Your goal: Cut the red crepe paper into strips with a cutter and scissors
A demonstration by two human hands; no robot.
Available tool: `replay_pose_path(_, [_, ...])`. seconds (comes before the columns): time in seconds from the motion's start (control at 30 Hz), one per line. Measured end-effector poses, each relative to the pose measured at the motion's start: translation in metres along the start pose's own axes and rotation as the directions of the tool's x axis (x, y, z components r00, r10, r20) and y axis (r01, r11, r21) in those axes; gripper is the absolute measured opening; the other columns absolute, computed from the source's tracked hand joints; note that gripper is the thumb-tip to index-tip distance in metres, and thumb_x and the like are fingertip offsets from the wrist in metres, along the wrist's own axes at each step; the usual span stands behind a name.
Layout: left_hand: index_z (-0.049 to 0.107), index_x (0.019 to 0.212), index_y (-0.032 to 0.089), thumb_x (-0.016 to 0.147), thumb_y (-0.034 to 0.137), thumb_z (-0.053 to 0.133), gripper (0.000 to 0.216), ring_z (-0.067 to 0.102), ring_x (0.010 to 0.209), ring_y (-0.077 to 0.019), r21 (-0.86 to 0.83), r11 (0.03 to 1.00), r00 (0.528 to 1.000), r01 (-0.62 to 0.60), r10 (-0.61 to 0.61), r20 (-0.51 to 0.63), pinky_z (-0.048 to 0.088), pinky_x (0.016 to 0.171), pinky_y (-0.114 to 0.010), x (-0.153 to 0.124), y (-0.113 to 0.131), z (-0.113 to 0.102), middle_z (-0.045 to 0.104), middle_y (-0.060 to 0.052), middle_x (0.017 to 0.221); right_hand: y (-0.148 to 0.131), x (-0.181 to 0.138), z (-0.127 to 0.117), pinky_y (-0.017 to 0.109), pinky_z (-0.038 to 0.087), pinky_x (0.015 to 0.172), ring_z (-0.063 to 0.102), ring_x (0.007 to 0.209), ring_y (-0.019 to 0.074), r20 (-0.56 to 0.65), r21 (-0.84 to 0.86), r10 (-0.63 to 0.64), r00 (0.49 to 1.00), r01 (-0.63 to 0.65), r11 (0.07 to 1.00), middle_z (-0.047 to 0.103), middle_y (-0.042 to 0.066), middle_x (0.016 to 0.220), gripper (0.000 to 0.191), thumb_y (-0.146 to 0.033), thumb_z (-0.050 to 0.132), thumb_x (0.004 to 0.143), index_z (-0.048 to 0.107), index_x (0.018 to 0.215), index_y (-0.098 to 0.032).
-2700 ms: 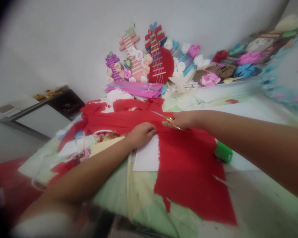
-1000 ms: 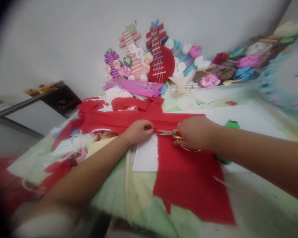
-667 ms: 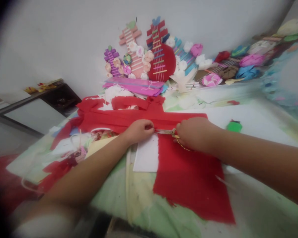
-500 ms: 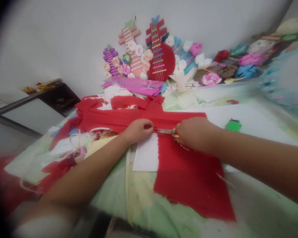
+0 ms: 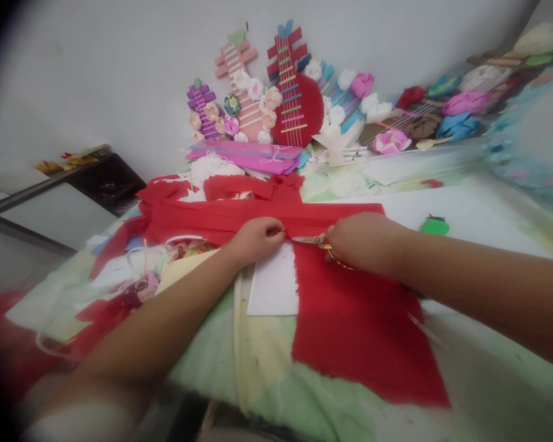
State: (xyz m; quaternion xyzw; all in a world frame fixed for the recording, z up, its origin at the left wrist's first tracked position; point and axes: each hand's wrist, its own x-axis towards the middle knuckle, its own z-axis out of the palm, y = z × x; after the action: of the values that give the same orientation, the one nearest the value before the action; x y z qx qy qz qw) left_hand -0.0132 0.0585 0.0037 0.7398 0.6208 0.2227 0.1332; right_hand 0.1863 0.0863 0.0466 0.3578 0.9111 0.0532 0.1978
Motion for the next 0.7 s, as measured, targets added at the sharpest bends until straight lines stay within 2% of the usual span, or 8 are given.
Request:
replay_pose_path(0.1, [0.062,0.071,0.018,0.072,0.020,0.049,0.013,0.054,0.067,-0.0136,-0.023,1.000,1.000,0.005,-0.006,-0.010,0.038,0.060,-0.023,0.000,-0.002,0.001,0.062,0.001,0.071,0.000,0.000,0.002,0.028,0.027,0.045,0.059,0.065,0.0247,-0.023,0.019,0.028,0.999,-0.028,0.999,0.062,0.013,0.074,0.034,-0.040,0.036,0.082,0.057,0.077,-0.013])
replay_pose_path(0.23, [0.063,0.074,0.018,0.073,0.021,0.049,0.014,0.056,0.067,-0.0127,-0.062,0.998,0.999,0.029,-0.030,-0.024,0.039,0.061,-0.022,-0.001,-0.004,0.002,0.063,0.001,0.073,0.003,0.002,0.010,0.027,0.027,0.044,0.057,0.061,0.0237,-0.114,0.062,0.065,0.991,-0.058,0.996,0.060,0.011,0.068,0.047,-0.058,0.036,0.076,0.056,0.074,-0.015])
replay_pose_path(0.3, [0.063,0.075,0.018,0.074,0.021,0.049,0.015,0.056,0.068,-0.0123,-0.076,0.996,0.999,0.036,-0.038,-0.032,0.040,0.061,-0.021,-0.001,-0.005,0.002,0.064,0.001,0.074,0.003,0.004,0.012,0.027,0.026,0.043,0.056,0.059,0.0227,-0.135,0.071,0.066,0.989,-0.056,0.996,0.060,0.011,0.068,0.049,-0.060,0.035,0.075,0.055,0.072,-0.015])
replay_pose_path(0.7, [0.063,0.072,0.016,0.073,0.018,0.048,0.015,0.056,0.066,-0.0127,-0.075,0.997,0.997,0.021,-0.027,-0.075,0.039,0.061,-0.022,-0.002,-0.006,0.001,0.062,0.001,0.070,0.010,0.002,0.016,0.028,0.029,0.045,0.053,0.056,0.0213,-0.075,0.088,0.113,0.991,-0.107,0.990,0.058,0.008,0.064,0.053,-0.067,0.034,0.071,0.053,0.067,-0.018])
